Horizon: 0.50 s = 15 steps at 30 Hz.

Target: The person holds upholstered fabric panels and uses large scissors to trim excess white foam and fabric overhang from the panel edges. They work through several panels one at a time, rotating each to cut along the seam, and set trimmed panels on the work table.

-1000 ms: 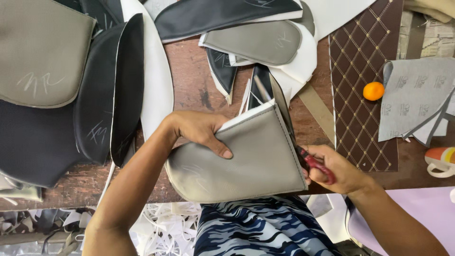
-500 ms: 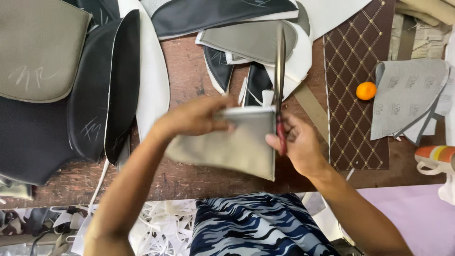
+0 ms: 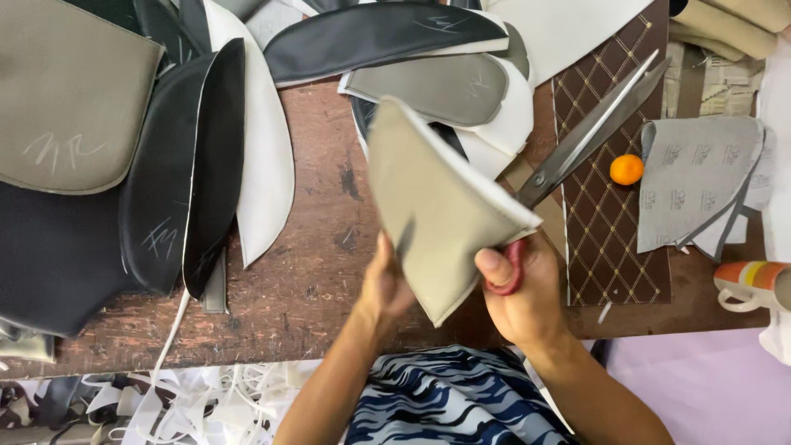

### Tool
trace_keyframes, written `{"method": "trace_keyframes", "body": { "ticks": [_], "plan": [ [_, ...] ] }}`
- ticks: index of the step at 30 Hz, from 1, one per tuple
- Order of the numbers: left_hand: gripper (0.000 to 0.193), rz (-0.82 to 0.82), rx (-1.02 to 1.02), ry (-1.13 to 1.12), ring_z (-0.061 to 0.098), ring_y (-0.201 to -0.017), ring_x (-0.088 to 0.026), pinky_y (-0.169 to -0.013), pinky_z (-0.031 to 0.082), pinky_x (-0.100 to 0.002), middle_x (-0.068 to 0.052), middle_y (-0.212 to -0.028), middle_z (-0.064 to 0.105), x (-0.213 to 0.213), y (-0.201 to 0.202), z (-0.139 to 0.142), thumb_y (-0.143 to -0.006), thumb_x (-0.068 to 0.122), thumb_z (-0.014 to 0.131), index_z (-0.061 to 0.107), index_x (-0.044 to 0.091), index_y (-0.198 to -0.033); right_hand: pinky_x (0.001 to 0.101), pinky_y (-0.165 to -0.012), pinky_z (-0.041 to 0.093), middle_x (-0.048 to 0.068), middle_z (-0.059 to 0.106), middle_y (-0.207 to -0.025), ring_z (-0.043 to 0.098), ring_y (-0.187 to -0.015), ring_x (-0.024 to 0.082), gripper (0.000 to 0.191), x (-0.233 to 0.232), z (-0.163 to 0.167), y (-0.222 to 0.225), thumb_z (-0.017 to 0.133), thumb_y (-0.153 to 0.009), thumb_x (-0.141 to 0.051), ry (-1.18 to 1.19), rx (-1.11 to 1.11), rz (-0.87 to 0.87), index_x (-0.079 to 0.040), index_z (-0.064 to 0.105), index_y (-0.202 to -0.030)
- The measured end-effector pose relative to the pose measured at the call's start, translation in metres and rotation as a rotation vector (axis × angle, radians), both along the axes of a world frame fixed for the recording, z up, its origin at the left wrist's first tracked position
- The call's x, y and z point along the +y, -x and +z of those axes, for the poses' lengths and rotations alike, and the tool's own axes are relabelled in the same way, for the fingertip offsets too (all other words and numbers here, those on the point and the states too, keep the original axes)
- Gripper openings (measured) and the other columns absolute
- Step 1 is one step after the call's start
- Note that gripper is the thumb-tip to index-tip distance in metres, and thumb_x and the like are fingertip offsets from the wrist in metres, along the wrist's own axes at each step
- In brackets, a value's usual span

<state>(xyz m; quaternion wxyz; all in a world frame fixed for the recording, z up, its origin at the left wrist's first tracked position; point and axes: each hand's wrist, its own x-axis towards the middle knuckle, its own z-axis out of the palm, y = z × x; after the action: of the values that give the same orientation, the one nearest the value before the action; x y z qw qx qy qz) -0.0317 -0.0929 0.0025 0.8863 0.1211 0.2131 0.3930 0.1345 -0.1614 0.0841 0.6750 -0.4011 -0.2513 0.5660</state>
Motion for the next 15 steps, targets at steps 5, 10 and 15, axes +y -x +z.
{"method": "trace_keyframes", "body": {
  "ticks": [5, 10, 15],
  "plan": [
    [0.1, 0.342, 0.642, -0.398, 0.06, -0.127, -0.039, -0.108, 0.051, -0.05, -0.023, -0.129, 0.06, 0.086, 0.041, 0.054, -0.066, 0.036, 0.088, 0.038, 0.002, -0.145, 0.035, -0.077, 0.046, 0.013, 0.063, -0.095, 0.055, -0.085, 0.021, 0.065, -0.007, -0.004, -0.038, 0.077, -0.094, -0.036, 0.24, -0.153, 0.315, 0.008, 0.051, -0.133],
    [0.065, 0.352, 0.54, -0.736, 0.071, -0.106, -0.035, -0.098, 0.064, -0.05, -0.022, -0.11, 0.069, 0.14, 0.089, 0.109, -0.082, 0.025, 0.089, 0.059, -0.009, -0.128, 0.0304, -0.08, 0.05, 0.007, 0.06, -0.098, 0.059, -0.091, 0.016, 0.101, -0.021, 0.008, -0.064, 0.08, -0.082, -0.065, 0.054, -0.119, 0.673, 0.012, 0.05, -0.141],
    [0.044, 0.267, 0.556, -0.863, 0.073, -0.102, -0.028, -0.094, 0.064, -0.043, -0.02, -0.112, 0.072, 0.145, 0.106, 0.123, -0.091, 0.015, 0.084, 0.064, -0.007, -0.123, 0.0305, -0.076, 0.05, 0.007, 0.059, -0.095, 0.057, -0.088, 0.016, 0.111, -0.03, 0.008, -0.068, 0.086, -0.073, -0.066, 0.106, -0.102, 0.732, 0.013, 0.049, -0.141]
  ]
}}
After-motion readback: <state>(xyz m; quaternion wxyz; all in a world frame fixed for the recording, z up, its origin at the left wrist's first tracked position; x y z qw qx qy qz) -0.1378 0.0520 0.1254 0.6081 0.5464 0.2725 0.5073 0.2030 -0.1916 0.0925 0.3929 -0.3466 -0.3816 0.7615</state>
